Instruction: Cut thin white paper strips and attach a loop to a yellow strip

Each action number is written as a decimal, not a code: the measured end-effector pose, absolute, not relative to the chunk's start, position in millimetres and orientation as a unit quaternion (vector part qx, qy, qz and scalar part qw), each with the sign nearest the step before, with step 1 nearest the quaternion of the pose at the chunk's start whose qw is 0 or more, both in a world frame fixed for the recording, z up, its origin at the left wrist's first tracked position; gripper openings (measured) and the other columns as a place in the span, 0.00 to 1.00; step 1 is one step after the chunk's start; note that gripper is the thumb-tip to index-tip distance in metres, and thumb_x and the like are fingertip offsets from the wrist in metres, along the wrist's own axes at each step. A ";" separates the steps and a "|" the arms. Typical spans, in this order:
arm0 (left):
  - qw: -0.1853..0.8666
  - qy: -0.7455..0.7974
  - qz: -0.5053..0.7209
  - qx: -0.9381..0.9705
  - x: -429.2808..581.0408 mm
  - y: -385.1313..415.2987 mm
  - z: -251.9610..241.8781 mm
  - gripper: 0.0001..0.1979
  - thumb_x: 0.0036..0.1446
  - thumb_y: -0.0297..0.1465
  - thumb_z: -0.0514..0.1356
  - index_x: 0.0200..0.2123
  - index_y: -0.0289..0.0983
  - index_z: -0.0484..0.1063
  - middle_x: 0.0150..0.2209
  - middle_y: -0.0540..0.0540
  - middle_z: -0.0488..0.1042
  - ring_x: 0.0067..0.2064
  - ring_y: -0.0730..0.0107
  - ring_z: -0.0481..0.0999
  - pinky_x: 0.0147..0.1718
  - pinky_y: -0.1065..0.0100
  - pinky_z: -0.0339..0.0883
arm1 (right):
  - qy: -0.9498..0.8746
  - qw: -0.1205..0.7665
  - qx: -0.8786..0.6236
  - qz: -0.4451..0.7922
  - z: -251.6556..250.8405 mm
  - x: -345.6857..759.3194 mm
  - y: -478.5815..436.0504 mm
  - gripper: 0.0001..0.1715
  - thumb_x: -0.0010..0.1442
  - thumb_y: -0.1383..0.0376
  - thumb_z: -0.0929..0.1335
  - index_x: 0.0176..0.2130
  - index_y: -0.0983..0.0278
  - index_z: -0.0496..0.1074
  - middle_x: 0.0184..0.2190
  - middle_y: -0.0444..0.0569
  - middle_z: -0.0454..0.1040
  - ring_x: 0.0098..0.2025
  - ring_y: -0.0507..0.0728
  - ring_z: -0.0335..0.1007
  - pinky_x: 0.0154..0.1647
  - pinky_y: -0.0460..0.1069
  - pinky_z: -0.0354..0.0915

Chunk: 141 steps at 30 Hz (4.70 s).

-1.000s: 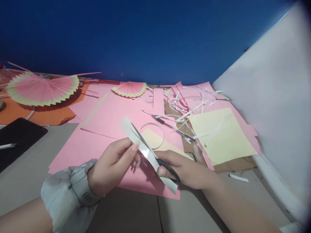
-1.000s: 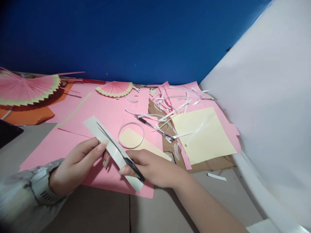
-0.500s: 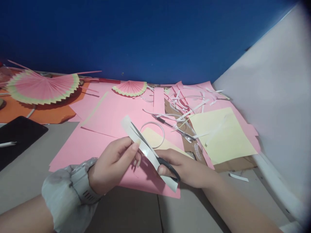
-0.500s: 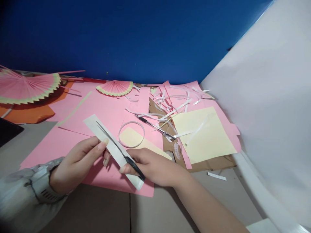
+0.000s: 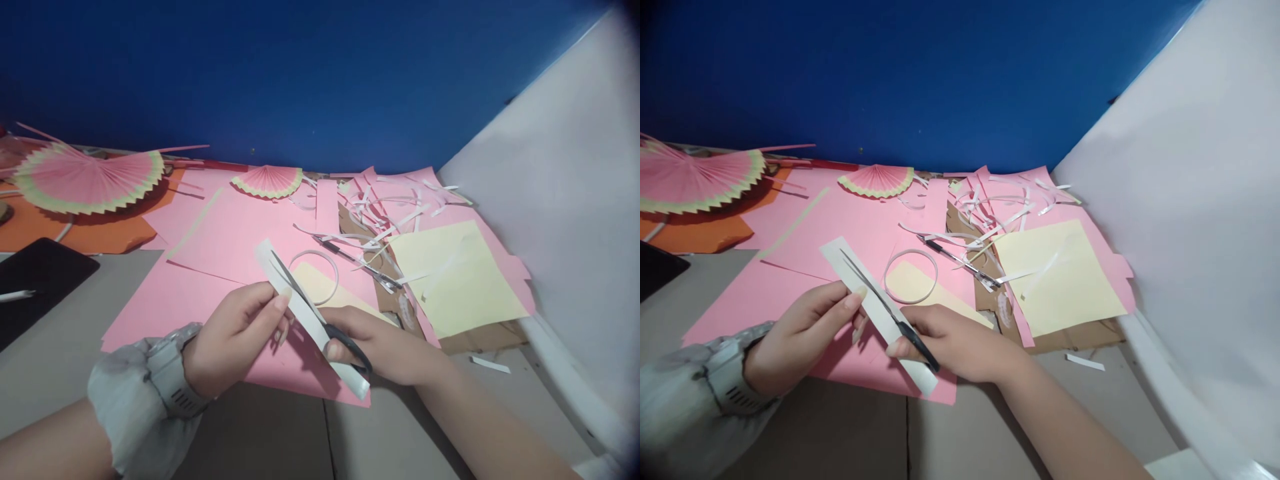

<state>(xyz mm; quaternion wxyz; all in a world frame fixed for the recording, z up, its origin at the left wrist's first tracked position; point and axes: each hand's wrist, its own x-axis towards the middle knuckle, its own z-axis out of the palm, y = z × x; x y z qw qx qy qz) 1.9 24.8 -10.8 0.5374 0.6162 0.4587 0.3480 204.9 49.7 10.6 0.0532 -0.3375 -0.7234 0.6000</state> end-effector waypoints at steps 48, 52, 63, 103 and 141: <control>0.501 0.484 0.393 0.600 1.4 25.1 -7.3 0.17 0.64 0.35 0.46 0.24 0.37 0.62 0.22 0.53 0.65 0.26 0.75 0.66 0.29 0.72 0.60 | -0.730 0.066 -0.334 0.592 13.7 204.4 49.6 0.22 0.61 0.52 0.61 0.48 0.63 0.67 0.37 0.45 0.69 0.39 0.53 0.63 0.39 0.45 0.59; 0.504 0.482 0.395 0.597 1.9 25.4 -10.2 0.17 0.64 0.35 0.46 0.24 0.37 0.62 0.22 0.53 0.65 0.26 0.76 0.66 0.29 0.72 0.60 | -0.731 0.071 -0.330 0.593 12.9 203.9 49.0 0.23 0.62 0.52 0.61 0.48 0.63 0.67 0.38 0.46 0.69 0.39 0.54 0.63 0.40 0.45 0.59; 0.486 0.483 0.408 0.602 1.5 24.1 -9.3 0.17 0.64 0.34 0.46 0.23 0.37 0.62 0.22 0.53 0.65 0.25 0.77 0.66 0.27 0.73 0.60 | -0.735 0.081 -0.336 0.584 11.3 203.1 48.7 0.24 0.60 0.48 0.61 0.42 0.65 0.67 0.34 0.45 0.67 0.35 0.53 0.60 0.37 0.44 0.58; 0.503 0.476 0.393 0.604 2.3 25.7 -9.9 0.17 0.63 0.34 0.46 0.23 0.37 0.62 0.22 0.52 0.65 0.25 0.75 0.66 0.28 0.72 0.60 | -0.732 0.076 -0.337 0.587 11.0 203.5 49.3 0.27 0.60 0.49 0.61 0.51 0.64 0.67 0.37 0.48 0.69 0.38 0.54 0.62 0.41 0.47 0.60; 0.546 0.452 0.383 0.592 3.5 25.9 -11.7 0.18 0.63 0.36 0.46 0.23 0.36 0.61 0.22 0.51 0.65 0.25 0.75 0.66 0.27 0.71 0.61 | -0.716 0.072 -0.359 0.595 13.5 200.0 48.1 0.20 0.61 0.51 0.61 0.37 0.65 0.66 0.30 0.44 0.65 0.33 0.51 0.60 0.36 0.44 0.59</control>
